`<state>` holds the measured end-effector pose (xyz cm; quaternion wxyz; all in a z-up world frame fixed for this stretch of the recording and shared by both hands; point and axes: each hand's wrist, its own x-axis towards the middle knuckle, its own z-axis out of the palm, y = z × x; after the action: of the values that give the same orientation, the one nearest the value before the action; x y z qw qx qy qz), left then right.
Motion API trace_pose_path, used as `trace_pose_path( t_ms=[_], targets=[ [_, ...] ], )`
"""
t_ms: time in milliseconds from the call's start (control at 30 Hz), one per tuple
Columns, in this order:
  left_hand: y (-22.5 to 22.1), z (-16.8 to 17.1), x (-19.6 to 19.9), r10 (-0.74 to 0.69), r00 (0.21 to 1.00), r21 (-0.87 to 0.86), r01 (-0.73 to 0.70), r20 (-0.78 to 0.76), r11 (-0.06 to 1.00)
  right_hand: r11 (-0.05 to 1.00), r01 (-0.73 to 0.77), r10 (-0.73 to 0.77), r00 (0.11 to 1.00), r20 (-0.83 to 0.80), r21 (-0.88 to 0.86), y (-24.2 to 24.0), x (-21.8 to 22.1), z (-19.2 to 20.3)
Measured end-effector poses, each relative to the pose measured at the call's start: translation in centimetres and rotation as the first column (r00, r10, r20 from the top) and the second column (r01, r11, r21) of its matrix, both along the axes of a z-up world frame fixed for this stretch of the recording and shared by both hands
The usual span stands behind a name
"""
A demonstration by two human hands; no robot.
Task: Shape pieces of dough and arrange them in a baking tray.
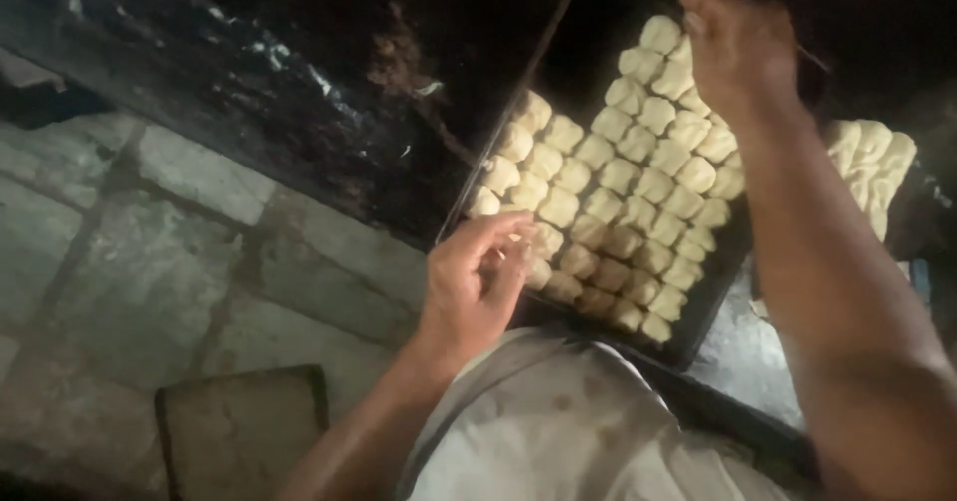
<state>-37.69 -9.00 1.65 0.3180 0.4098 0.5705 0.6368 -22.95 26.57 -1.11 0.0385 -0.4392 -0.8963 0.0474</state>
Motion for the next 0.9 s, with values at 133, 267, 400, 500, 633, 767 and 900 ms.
trace_pose_path(
  t_ms=[133,267,400,500,633,767,900],
  targets=[
    [2.0,0.0,0.2,-0.026,0.980,0.014,0.030,-0.197,0.999,0.938,-0.164,0.194,0.979,-0.069,0.306,1.2,0.3,-1.7],
    [5.6,-0.3,0.4,-0.024,0.922,0.069,0.055,-0.387,0.996,0.929,-0.169,0.217,0.970,-0.113,0.329,-0.3,2.4,1.0],
    [11.6,-0.7,0.5,-0.074,0.850,-0.004,0.085,-0.522,0.996,0.967,-0.077,0.164,0.917,-0.364,0.241,-5.1,9.1,5.4],
    [17.6,-1.3,0.4,-0.141,0.863,-0.139,0.083,-0.484,0.987,0.979,-0.072,0.147,0.894,-0.424,0.189,-8.9,14.9,4.9],
    [25.2,-5.4,0.1,0.090,0.791,0.106,-0.032,-0.606,0.994,0.990,0.137,-0.121,0.914,-0.388,0.013,-15.1,20.7,4.7],
    [29.9,-10.6,-0.1,0.074,0.691,-0.007,-0.114,-0.719,0.993,0.958,0.284,-0.278,0.876,-0.395,-0.042,-18.6,26.9,2.8],
    [30.1,-10.6,0.6,0.054,0.736,0.021,-0.054,-0.675,0.998,0.923,0.357,-0.371,0.739,-0.563,-0.140,-20.2,32.8,0.6]
  ],
)
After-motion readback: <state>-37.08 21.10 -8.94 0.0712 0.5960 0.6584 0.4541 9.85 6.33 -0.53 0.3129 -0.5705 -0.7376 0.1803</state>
